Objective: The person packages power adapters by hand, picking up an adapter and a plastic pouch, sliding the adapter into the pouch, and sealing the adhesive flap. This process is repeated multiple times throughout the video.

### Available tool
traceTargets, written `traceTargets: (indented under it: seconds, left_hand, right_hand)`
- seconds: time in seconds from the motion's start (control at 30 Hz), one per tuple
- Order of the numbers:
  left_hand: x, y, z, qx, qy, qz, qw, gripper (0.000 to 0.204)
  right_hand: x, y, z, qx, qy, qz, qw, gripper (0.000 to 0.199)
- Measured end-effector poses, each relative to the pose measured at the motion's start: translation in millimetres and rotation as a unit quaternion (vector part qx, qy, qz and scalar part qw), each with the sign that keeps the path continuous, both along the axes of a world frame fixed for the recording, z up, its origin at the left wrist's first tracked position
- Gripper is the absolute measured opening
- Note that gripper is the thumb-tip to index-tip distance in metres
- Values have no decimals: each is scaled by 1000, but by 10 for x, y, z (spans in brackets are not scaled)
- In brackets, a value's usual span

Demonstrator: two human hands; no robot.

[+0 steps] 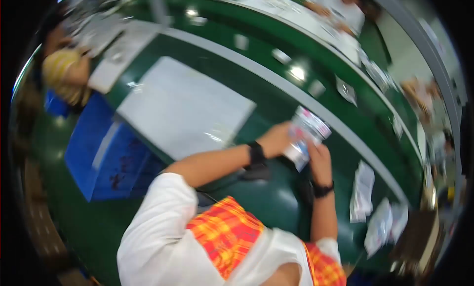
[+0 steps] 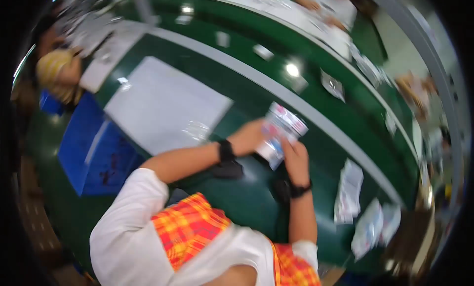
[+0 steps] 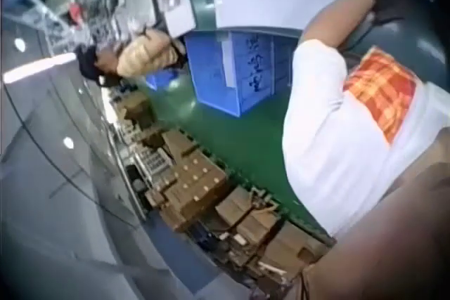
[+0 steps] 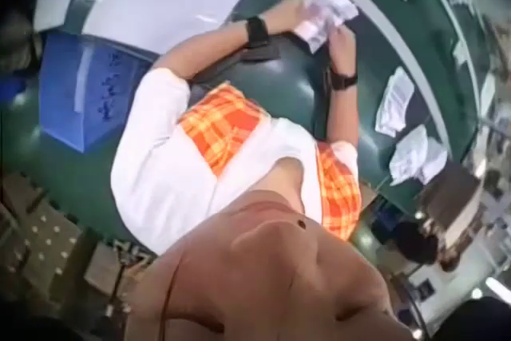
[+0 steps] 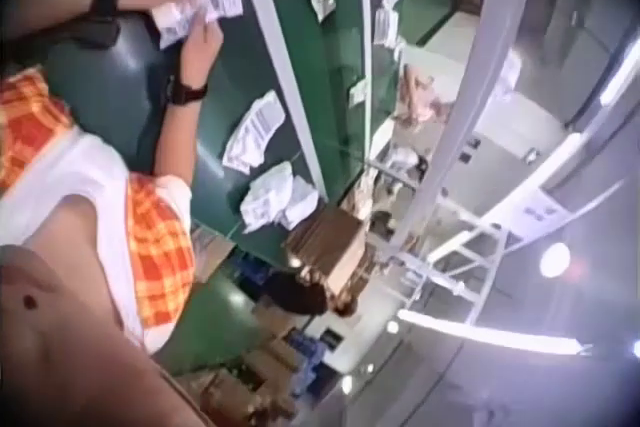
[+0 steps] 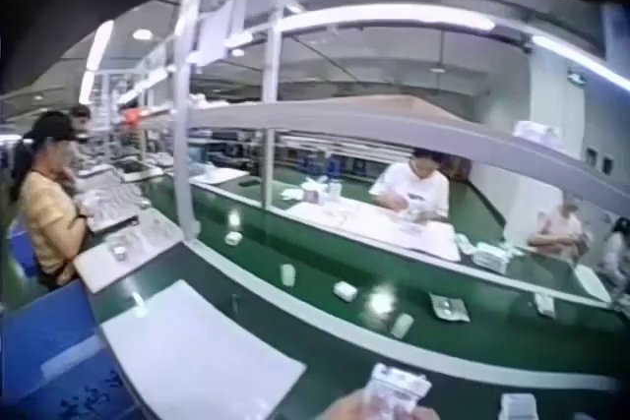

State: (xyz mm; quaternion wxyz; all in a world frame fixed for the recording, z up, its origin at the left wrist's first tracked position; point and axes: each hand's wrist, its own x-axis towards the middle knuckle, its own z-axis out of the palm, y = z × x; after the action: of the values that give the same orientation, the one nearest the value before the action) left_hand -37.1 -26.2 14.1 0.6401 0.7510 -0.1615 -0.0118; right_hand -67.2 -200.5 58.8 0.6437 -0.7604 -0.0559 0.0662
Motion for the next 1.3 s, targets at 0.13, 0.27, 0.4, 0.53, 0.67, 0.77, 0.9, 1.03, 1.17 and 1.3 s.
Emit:
traceTargets:
  seconds: [0.13, 0.27, 0.4, 0.53, 0.67, 0.77, 0.9, 1.03, 1.17, 1.3]
  left_hand:
    - [68, -74, 217, -115, 101, -14, 988, 30]
    - [199, -249, 105, -49, 17, -3, 999, 24]
    - [406, -194, 29, 57, -83, -26, 995, 16]
    - [205, -15, 80, 238, -209, -135, 939, 16]
    - [50, 30, 219, 346, -244, -162, 891, 19]
    - [-34, -68, 202, 366, -247, -154, 884, 20]
    - [-29, -100, 128, 369, -257, -151, 880, 22]
    - [-30, -97, 57, 346, -249, -153, 891, 25]
    - [50, -54, -23, 325, -285, -155, 889, 29]
    - [80, -60, 155, 344, -277, -173, 880, 31]
  right_hand:
    - [132, -280, -76, 6, 42, -40, 998, 28]
    - [181, -539, -35, 76, 57, -53, 994, 24]
    - [366, -813, -156, -7, -31, 39, 999, 20]
    - [72, -926, -249, -362, -290, 125, 877, 23]
    - [-169, -574, 124, -457, -304, 178, 817, 23]
    - [-244, -308, 239, -453, -252, 168, 839, 19]
    - [-268, -170, 80, -466, -235, 116, 845, 13]
    - [-277, -218, -131, -418, -231, 118, 870, 9]
    - [-219, -265, -166, -377, -241, 106, 888, 6]
    - [-146, -308, -200, -388, -244, 129, 880, 5]
